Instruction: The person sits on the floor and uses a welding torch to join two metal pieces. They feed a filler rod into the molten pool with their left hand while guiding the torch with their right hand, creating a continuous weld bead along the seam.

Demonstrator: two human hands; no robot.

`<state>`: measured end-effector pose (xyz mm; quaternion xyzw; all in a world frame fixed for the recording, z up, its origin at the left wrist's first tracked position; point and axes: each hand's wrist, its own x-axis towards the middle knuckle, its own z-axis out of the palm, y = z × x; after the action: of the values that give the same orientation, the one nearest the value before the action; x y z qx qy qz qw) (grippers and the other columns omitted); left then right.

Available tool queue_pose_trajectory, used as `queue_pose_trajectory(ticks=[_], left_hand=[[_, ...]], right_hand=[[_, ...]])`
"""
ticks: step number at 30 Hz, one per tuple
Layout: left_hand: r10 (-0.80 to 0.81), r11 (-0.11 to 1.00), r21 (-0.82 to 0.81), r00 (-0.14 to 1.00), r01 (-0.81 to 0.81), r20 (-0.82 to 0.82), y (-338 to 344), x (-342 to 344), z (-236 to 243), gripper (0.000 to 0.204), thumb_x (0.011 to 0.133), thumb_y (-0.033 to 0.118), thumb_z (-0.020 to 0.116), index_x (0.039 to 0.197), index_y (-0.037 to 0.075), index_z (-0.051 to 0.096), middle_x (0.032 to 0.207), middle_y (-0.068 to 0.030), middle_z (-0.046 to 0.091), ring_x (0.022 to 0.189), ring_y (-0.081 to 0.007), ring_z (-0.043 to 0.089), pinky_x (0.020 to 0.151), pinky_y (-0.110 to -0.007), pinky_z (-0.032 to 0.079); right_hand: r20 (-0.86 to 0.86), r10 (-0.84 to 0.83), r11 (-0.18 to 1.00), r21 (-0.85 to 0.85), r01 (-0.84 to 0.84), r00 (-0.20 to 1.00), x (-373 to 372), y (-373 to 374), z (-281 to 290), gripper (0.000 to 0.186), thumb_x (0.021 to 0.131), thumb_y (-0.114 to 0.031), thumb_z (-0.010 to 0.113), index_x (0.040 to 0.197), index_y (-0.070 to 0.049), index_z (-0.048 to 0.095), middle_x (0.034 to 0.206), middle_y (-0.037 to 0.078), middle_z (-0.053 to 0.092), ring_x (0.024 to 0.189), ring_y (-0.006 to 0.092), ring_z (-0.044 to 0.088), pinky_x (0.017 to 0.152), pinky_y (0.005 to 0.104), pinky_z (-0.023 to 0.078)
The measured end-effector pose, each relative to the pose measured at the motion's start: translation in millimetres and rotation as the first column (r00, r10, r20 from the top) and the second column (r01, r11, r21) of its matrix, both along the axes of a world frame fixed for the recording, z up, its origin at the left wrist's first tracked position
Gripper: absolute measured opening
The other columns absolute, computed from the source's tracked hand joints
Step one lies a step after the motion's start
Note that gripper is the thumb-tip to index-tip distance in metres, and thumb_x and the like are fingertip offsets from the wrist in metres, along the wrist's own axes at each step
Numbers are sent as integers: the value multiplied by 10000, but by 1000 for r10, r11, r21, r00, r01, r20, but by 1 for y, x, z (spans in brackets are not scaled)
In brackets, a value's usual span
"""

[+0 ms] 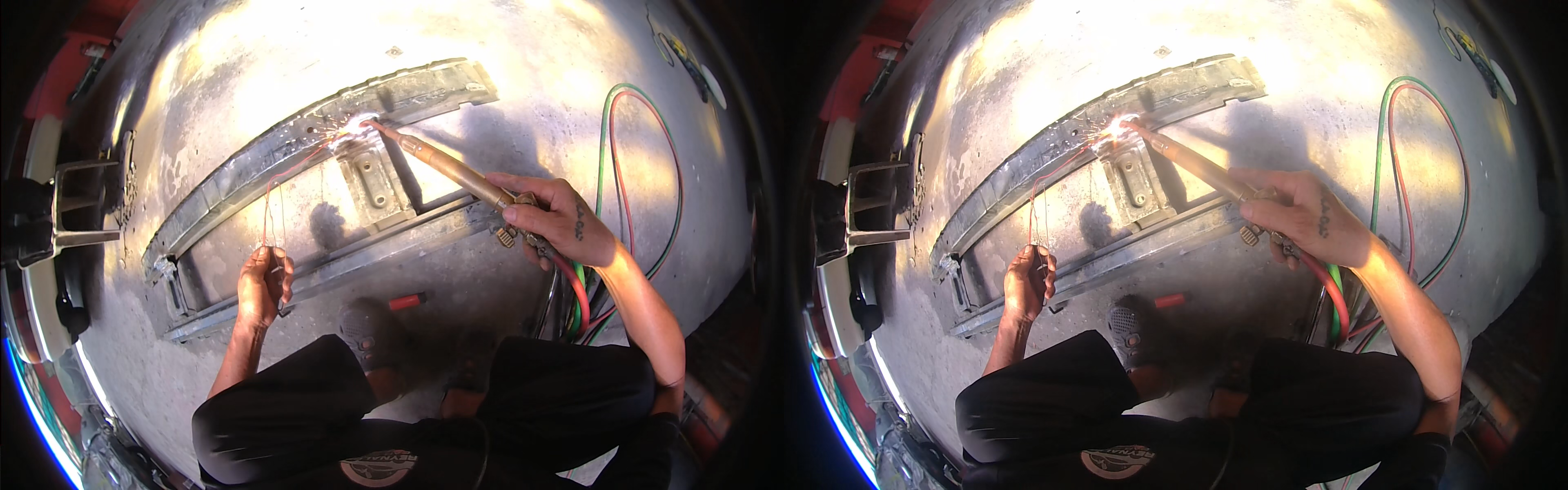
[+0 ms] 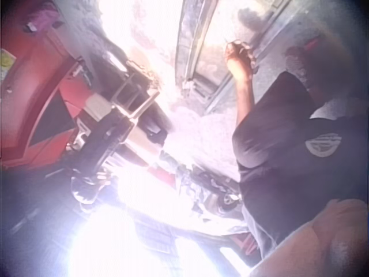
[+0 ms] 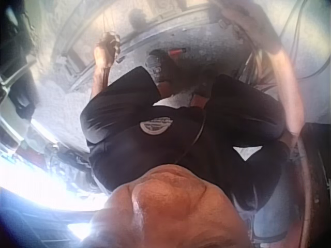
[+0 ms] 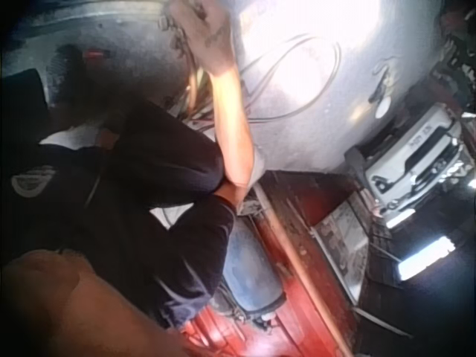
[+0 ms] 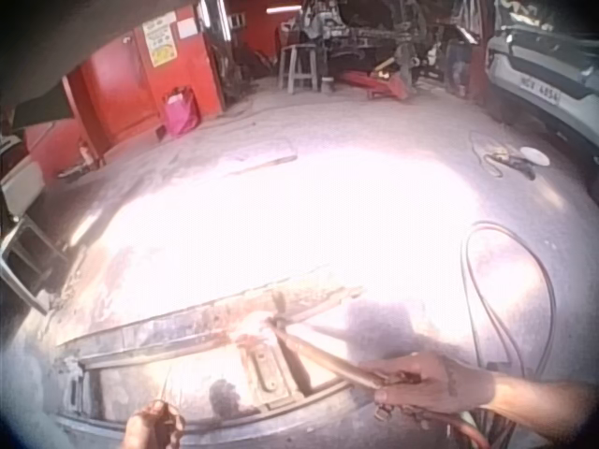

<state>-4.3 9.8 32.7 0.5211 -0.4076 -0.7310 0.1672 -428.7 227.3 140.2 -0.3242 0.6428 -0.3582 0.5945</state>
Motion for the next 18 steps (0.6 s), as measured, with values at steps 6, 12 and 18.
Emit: queue_pose_trajectory(ticks=[6, 12, 18], left_hand=[[10, 1000, 3, 1000, -10, 7, 0, -1, 0, 319, 1121, 374, 458, 1050, 94, 592, 858, -100, 644, 582, -161, 564, 435, -287, 432], [6, 1000, -3, 1000, -6, 1, 0, 0, 0, 322, 1122, 372, 451, 1045, 94, 594, 859, -99, 646, 582, -162, 563, 436, -288, 431], [9, 1000, 0, 1000, -9, 12, 0, -1, 0, 324, 1124, 369, 442, 1045, 94, 595, 859, -100, 648, 585, -166, 562, 437, -292, 431]], right_hand=[[1, 9, 1000, 1, -9, 1000, -1, 0, -1, 537, 1052, -166, 587, 1558, -24, 483, 744, -5, 566, 523, 94, 627, 440, 240, 485], [1, 16, 1000, -2, -16, 1000, -1, 0, 1, 537, 1053, -168, 586, 1560, -27, 482, 748, -4, 569, 524, 93, 628, 442, 239, 486], [-4, 9, 1000, -12, -9, 1000, -1, 0, 0, 541, 1052, -178, 588, 1558, -19, 482, 747, -6, 572, 524, 92, 628, 447, 239, 484]])
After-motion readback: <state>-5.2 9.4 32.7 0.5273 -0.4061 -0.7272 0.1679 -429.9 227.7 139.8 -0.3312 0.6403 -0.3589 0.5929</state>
